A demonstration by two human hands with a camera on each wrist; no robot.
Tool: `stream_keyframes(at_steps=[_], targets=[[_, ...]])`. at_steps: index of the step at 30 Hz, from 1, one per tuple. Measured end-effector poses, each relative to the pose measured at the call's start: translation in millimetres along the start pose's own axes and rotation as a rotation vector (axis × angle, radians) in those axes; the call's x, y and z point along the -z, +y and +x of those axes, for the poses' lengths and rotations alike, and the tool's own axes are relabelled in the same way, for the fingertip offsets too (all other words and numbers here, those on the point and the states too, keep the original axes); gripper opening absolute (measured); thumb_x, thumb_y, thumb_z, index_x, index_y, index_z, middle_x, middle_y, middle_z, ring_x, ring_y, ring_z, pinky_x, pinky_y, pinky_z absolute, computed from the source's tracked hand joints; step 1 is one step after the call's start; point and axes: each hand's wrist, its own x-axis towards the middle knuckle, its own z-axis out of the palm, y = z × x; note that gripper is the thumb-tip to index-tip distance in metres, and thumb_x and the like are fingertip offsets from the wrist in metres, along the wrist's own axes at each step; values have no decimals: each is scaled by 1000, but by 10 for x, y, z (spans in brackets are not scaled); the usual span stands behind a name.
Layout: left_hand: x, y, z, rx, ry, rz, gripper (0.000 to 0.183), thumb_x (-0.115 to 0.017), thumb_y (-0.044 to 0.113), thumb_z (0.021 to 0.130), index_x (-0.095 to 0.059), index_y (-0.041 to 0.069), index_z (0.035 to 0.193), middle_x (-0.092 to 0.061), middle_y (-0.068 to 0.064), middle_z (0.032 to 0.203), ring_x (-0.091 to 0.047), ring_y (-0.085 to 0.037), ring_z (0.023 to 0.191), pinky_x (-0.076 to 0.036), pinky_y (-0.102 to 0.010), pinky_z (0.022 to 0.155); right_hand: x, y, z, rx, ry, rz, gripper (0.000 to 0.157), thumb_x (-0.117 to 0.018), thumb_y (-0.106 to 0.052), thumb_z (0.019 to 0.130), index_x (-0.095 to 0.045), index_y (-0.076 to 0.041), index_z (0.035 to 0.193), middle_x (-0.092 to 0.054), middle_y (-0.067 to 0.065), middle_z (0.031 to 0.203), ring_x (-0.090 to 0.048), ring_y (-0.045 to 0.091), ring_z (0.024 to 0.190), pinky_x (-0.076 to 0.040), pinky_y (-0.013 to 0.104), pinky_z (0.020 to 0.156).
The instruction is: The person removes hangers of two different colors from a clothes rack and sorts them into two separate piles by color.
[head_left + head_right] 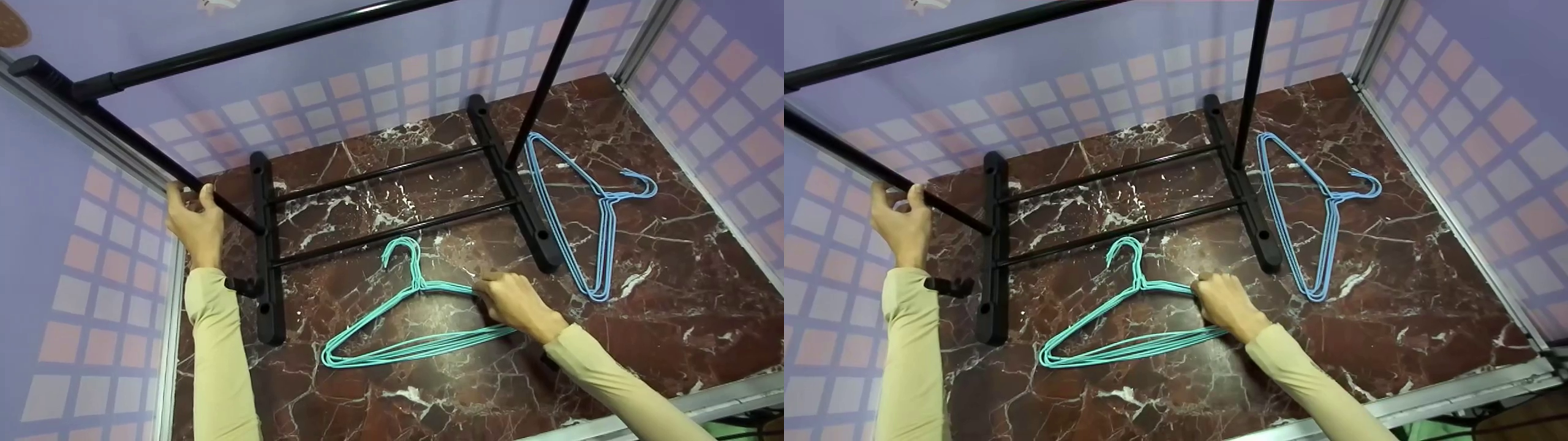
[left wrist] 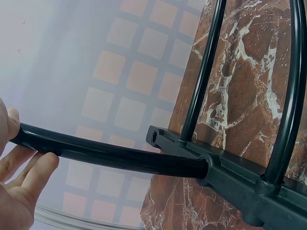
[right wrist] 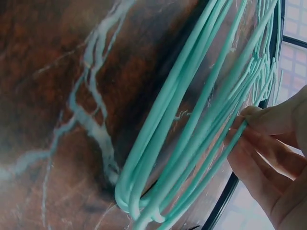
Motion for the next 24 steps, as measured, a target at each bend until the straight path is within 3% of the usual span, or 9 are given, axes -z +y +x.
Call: stream_keyframes(at_steps=[7, 12, 16, 20, 24], targets=[[32, -12, -14, -15, 19, 4, 31, -67, 16, 95, -60, -2, 120, -64, 3, 95, -61, -1, 80, -53, -18, 80, -62, -5, 1, 21, 38, -5, 15, -77, -1, 75, -67, -12, 78, -65, 4, 77, -66, 28, 68, -53, 45, 53], [34, -24, -28, -24, 26, 14, 32, -67, 17, 96, -61, -2, 120, -69, -9, 101, -68, -16, 88, -54, -20, 82, -87, 12, -6, 14, 45, 1, 18, -77, -1, 74, -64, -12, 79, -64, 4, 77, -66, 28, 68, -53, 45, 53], [4, -35, -47, -23, 26, 6, 33, -66, 20, 97, -62, -1, 122, -70, -15, 110, -69, -25, 96, -52, -25, 86, -85, 18, -25, -4, 51, 10, 12, -77, -5, 79, -67, -10, 82, -66, 5, 79, -66, 28, 69, -54, 46, 55], [-35, -28, -130, 10, -20, -49, 39, -63, 17, 99, -58, 3, 136, -66, -15, 127, -65, -25, 113, -49, -26, 99, -54, 9, -29, -38, 70, 10, 9, -77, -13, 86, -71, -7, 90, -68, 6, 83, -67, 28, 71, -55, 48, 56], [-79, -33, -323, 47, -100, -118, 57, -60, 7, 99, -41, 10, 153, -55, -13, 146, -54, -22, 135, -40, -25, 113, 14, -9, 38, -79, 85, 24, 15, -75, -18, 89, -73, -6, 98, -70, 8, 89, -66, 29, 75, -56, 49, 59]])
